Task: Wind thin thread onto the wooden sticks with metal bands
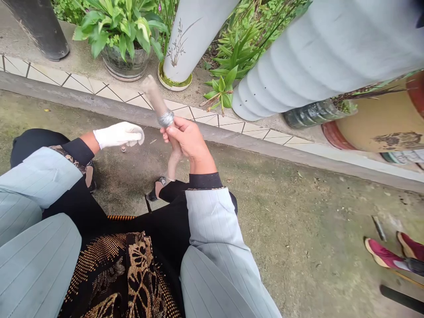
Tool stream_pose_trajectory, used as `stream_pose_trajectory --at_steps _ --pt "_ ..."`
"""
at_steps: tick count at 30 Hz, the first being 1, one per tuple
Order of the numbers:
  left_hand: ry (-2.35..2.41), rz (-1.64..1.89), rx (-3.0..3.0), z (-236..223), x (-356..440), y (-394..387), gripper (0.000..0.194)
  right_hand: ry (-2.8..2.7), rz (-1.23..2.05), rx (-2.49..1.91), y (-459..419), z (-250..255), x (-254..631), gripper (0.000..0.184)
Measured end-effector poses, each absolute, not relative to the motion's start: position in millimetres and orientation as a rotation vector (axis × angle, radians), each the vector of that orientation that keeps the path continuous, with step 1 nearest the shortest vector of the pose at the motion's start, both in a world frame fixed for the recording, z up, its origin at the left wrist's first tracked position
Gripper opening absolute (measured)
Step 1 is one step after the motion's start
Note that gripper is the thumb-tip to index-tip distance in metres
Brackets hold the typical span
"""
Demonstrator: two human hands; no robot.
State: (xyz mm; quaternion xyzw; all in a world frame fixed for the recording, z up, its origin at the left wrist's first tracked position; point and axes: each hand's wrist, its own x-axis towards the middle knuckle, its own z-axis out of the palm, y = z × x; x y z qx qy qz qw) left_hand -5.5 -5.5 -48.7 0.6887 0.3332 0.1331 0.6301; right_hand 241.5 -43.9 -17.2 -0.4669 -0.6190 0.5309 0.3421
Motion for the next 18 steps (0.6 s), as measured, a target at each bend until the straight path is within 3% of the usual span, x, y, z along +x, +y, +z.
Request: stream_pose_trajectory --at_steps 3,7,9,12,15,18 --pt "0.651 0.083 1.550 -45 0 -14 0.028 -1.643 1.093 -1.547 -38 -27 238 0.035" --pt "0.621 0.005 1.580 -38 2 -17 0.020 -2.152 0.834 -1.898 -39 -32 233 0.020" --pt "0.629 -0.008 1.651 -37 0 -14 0.018 -2.455 0.977 -1.866 -42 -30 232 0.013" --pt "0.612 -0.044 1.749 -36 -4 -7 0.022 -2.663 1.509 -1.522 -46 -24 235 0.013" --pt "0.678 0.001 1.772 -33 -6 -2 0.026 -2.418 1.815 -1.117 -48 -16 240 0.023" --pt "0.757 0.086 1.819 -33 -5 -1 0.037 -1.994 1.763 -0.986 -48 -12 240 0.036"
